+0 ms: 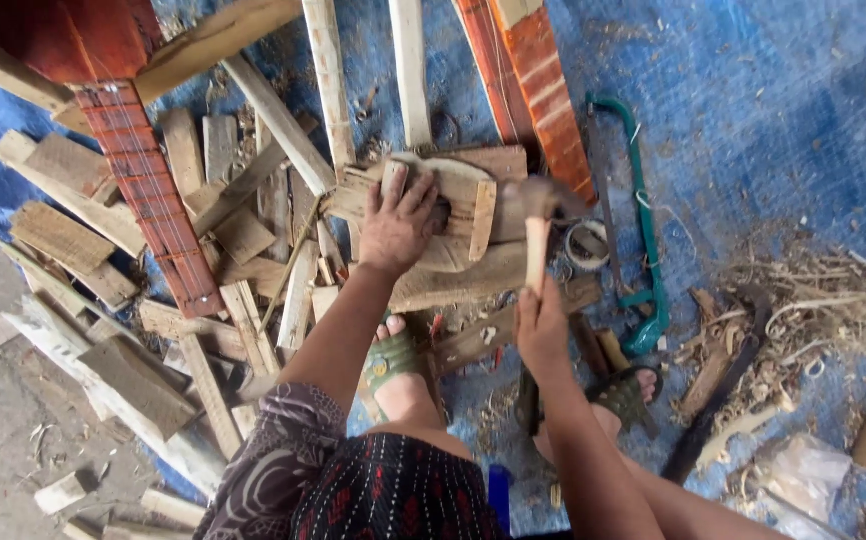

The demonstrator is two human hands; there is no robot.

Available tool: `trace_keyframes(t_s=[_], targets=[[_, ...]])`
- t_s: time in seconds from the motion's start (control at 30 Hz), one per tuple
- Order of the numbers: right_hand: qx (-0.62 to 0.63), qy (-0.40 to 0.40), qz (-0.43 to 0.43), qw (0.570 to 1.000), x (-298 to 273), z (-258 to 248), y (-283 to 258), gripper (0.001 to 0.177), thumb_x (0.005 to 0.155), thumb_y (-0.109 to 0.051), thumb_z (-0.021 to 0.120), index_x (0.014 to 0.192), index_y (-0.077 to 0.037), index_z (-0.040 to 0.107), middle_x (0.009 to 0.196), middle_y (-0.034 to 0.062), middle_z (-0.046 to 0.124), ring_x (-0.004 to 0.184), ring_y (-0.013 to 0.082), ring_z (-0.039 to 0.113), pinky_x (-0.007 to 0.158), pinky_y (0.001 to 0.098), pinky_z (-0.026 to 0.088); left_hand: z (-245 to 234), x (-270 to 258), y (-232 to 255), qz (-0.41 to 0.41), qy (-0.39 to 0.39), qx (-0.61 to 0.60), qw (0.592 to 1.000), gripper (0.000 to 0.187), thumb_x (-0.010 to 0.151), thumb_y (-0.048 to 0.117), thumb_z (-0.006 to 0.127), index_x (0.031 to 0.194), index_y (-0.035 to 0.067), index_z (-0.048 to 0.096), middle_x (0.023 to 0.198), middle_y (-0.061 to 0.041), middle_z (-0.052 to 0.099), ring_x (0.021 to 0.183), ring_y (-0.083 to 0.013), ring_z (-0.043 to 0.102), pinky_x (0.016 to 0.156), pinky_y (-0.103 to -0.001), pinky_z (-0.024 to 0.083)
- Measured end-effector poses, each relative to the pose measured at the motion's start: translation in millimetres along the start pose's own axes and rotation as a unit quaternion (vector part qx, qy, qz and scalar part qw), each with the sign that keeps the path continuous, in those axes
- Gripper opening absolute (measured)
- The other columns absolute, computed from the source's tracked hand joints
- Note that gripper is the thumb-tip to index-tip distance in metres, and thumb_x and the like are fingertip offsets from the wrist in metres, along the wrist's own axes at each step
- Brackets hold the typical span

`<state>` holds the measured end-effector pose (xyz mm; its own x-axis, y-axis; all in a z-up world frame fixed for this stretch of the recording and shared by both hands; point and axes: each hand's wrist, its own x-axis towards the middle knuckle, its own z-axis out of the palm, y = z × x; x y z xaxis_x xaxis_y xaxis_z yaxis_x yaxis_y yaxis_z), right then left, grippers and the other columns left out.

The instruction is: Shaping a wooden instrument body using a hammer and manual woodworking techniques.

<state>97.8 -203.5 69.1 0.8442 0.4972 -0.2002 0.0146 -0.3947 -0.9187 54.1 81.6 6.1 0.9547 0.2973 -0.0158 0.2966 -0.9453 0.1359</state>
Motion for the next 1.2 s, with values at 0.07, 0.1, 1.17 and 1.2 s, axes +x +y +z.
trace_keyframes(t_s=[0.07,0.1,1.17,1.2], targets=[[0.033,0.012,0.012,0.999,-7,-11,-26,0.043,0.112,-0.025,0.033,0.144,0.004,0.038,0.064,0.0039,0.057,0.045,0.0142,0.057,0.044,0.0283,0.049,-3,-4,4,-0.004,-0.005,-0.011,1.0,0.056,0.102,0.046,0.052,0.154,0.03,0.048,0.17,0.01,0.026,0.158,-0.0301,0.016,0.12,-0.06,0.021],[0.069,0.023,0.015,0.997,-6,-15,-41,0.043,0.113,-0.026,0.031,0.146,0.001,0.034,0.066,0.0011,0.056,0.048,0.0121,0.058,0.045,0.0257,0.05,-8,-3,3,-0.011,-0.003,-0.017,1.0,0.055,0.102,0.047,0.053,0.154,0.03,0.049,0.17,0.01,0.024,0.158,-0.0293,0.014,0.121,-0.059,0.02],[0.009,-0.021,-0.267,0.963,76,-56,-121,0.006,0.1,-0.005,0.063,0.104,-0.002,0.061,0.095,0.0103,0.055,0.086,0.023,0.055,0.082,0.0346,0.048,-16,-4,-3,0.003,-0.005,-0.059,0.998,0.071,0.094,0.062,0.06,0.155,0.029,0.047,0.17,0.011,0.024,0.159,-0.0262,0.012,0.125,-0.058,0.016],[0.024,-0.01,-0.313,0.949,87,-55,-127,0.002,0.101,-0.004,0.059,0.101,-0.005,0.058,0.117,0.0123,0.054,0.11,0.0264,0.055,0.099,0.0375,0.049,-14,-4,-3,0.003,-0.004,-0.057,0.998,0.072,0.094,0.062,0.061,0.155,0.029,0.047,0.171,0.011,0.024,0.159,-0.0264,0.012,0.125,-0.058,0.016]])
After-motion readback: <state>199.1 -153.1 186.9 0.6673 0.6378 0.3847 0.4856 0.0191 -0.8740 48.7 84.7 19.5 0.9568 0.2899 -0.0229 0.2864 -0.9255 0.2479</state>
